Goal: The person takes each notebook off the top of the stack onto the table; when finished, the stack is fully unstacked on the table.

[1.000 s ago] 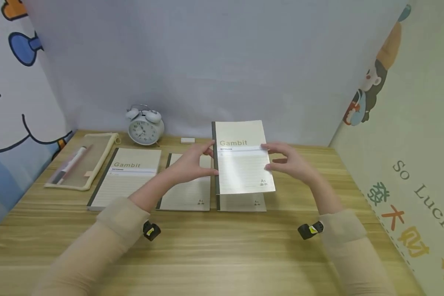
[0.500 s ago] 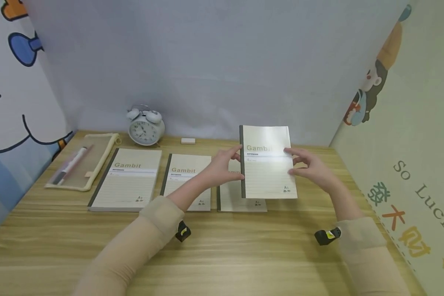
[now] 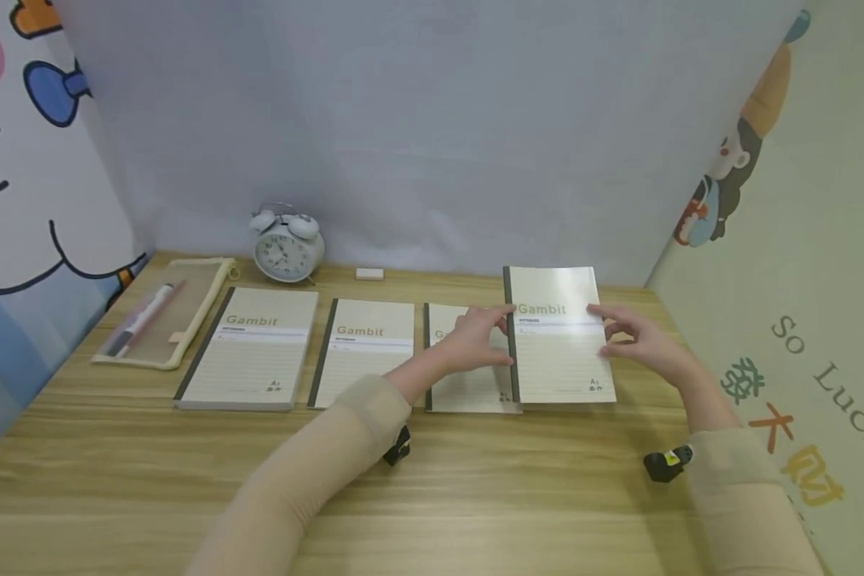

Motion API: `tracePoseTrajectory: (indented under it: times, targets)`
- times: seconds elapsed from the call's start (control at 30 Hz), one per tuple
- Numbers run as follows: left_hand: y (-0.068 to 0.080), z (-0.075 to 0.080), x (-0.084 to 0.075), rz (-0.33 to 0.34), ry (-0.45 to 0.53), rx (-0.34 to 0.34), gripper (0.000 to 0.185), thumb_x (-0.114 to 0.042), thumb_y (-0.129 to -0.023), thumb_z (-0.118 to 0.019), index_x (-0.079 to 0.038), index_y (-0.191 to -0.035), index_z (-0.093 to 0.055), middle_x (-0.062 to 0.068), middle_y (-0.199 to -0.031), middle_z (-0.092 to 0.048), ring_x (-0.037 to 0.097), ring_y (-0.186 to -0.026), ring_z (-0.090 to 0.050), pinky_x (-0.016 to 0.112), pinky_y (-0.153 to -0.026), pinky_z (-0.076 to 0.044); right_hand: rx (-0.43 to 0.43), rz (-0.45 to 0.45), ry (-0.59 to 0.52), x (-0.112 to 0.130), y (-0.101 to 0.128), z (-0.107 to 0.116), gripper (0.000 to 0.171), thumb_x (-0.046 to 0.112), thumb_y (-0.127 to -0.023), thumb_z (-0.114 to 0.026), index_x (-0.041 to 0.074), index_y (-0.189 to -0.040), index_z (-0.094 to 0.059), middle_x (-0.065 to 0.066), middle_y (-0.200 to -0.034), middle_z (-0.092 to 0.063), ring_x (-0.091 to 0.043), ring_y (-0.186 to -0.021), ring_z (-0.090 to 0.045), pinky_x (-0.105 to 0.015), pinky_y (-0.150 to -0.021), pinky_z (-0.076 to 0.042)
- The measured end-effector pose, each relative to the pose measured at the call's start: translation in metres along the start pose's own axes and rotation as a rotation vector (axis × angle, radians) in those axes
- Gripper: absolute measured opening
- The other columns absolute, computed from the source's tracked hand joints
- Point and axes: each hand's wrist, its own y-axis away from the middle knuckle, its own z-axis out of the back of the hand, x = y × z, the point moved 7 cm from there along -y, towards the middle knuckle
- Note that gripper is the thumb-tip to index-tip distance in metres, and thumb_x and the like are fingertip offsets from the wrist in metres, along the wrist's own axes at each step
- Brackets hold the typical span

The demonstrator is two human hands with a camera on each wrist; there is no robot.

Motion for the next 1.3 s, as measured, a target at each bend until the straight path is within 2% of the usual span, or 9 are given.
tracePoseTrajectory:
  times: [0.13,0.27,0.4,0.53,0.7,0.8,0.93,1.13,1.3]
  targets:
    - [-0.01,-0.013,0.0,-0.006,-0.011,0.022,0.084,-0.034,-0.07,-0.074,-0.018,-0.139,-0.03,-0.009,-0.103,-0.055,0.02,-0.117,-0.034,0.042,-0.097,-0.027,0.01,-0.004,-0.007,-0.015,0.003,0.002,0.068,0.023,-0.078,-0.068,0.022,-0.137,-0.035,-0.005,-0.122,-0.04,-0.022,-0.101,-0.042,-0.025,-0.075,-0.044]
    - [-0.019,-0.026,0.006,0.022,-0.033,0.056,0.087,-0.039,-0.068,-0.075,-0.019,-0.139,-0.03,-0.01,-0.105,-0.056,0.017,-0.114,-0.036,0.039,-0.096,-0.028,0.028,0.01,-0.002,-0.027,0.004,0.002,0.069,0.022,-0.077,-0.07,0.019,-0.137,-0.036,-0.008,-0.113,-0.043,-0.023,-0.098,-0.041,-0.024,-0.073,-0.044]
    - [-0.025,-0.038,0.01,0.039,-0.075,0.111,0.09,-0.04,-0.065,-0.076,-0.02,-0.139,-0.029,-0.01,-0.107,-0.056,0.016,-0.111,-0.037,0.036,-0.095,-0.028,0.043,-0.012,0.019,-0.038,0.003,0.0,0.07,0.024,-0.076,-0.07,0.019,-0.137,-0.037,-0.008,-0.109,-0.046,-0.022,-0.099,-0.041,-0.031,-0.076,-0.04]
    - [-0.027,-0.047,0.011,0.028,-0.107,0.159,0.093,-0.039,-0.063,-0.077,-0.02,-0.14,-0.028,-0.009,-0.114,-0.055,0.015,-0.109,-0.037,0.036,-0.094,-0.028,0.07,-0.044,0.018,-0.048,0.004,-0.005,0.071,0.024,-0.076,-0.07,0.018,-0.138,-0.035,-0.011,-0.113,-0.044,-0.024,-0.101,-0.039,-0.037,-0.08,-0.037]
    - [-0.025,-0.049,0.012,0.034,-0.131,0.219,0.094,-0.038,-0.063,-0.078,-0.022,-0.14,-0.027,-0.009,-0.12,-0.052,0.015,-0.113,-0.034,0.038,-0.097,-0.026,0.109,-0.082,0.016,-0.06,0.005,-0.012,0.072,0.026,-0.077,-0.07,0.02,-0.139,-0.033,-0.012,-0.137,-0.033,-0.032,-0.116,-0.036,-0.052,-0.09,-0.034]
    - [-0.024,-0.049,0.012,0.02,-0.179,0.25,0.094,-0.04,-0.063,-0.077,-0.023,-0.14,-0.027,-0.008,-0.124,-0.048,0.016,-0.117,-0.032,0.038,-0.099,-0.024,0.135,-0.097,-0.028,-0.064,0.006,-0.016,0.073,0.024,-0.077,-0.069,0.018,-0.139,-0.032,-0.015,-0.142,-0.025,-0.039,-0.122,-0.03,-0.058,-0.095,-0.028]
    - [-0.023,-0.05,0.011,-0.012,-0.254,0.27,0.09,-0.045,-0.063,-0.075,-0.024,-0.139,-0.031,-0.004,-0.132,-0.043,0.018,-0.119,-0.031,0.037,-0.098,-0.025,0.148,-0.102,-0.052,-0.066,0.005,-0.02,0.072,0.022,-0.077,-0.069,0.015,-0.139,-0.032,-0.018,-0.143,-0.024,-0.041,-0.125,-0.028,-0.057,-0.098,-0.025]
    - [-0.024,-0.05,0.008,-0.036,-0.366,0.295,0.083,-0.051,-0.066,-0.071,-0.023,-0.136,-0.037,0.001,-0.135,-0.04,0.02,-0.119,-0.031,0.039,-0.096,-0.027,0.151,-0.09,-0.034,-0.068,0.001,-0.022,0.069,0.022,-0.078,-0.068,0.008,-0.137,-0.034,-0.02,-0.141,-0.028,-0.041,-0.126,-0.028,-0.055,-0.1,-0.023]
    - [-0.023,-0.051,0.009,-0.024,-0.392,0.321,0.079,-0.051,-0.067,-0.07,-0.025,-0.135,-0.039,0.003,-0.135,-0.038,0.02,-0.119,-0.031,0.038,-0.097,-0.027,0.153,-0.073,-0.029,-0.071,-0.002,-0.024,0.069,0.021,-0.078,-0.068,0.004,-0.136,-0.035,-0.021,-0.14,-0.029,-0.042,-0.126,-0.028,-0.055,-0.1,-0.023]
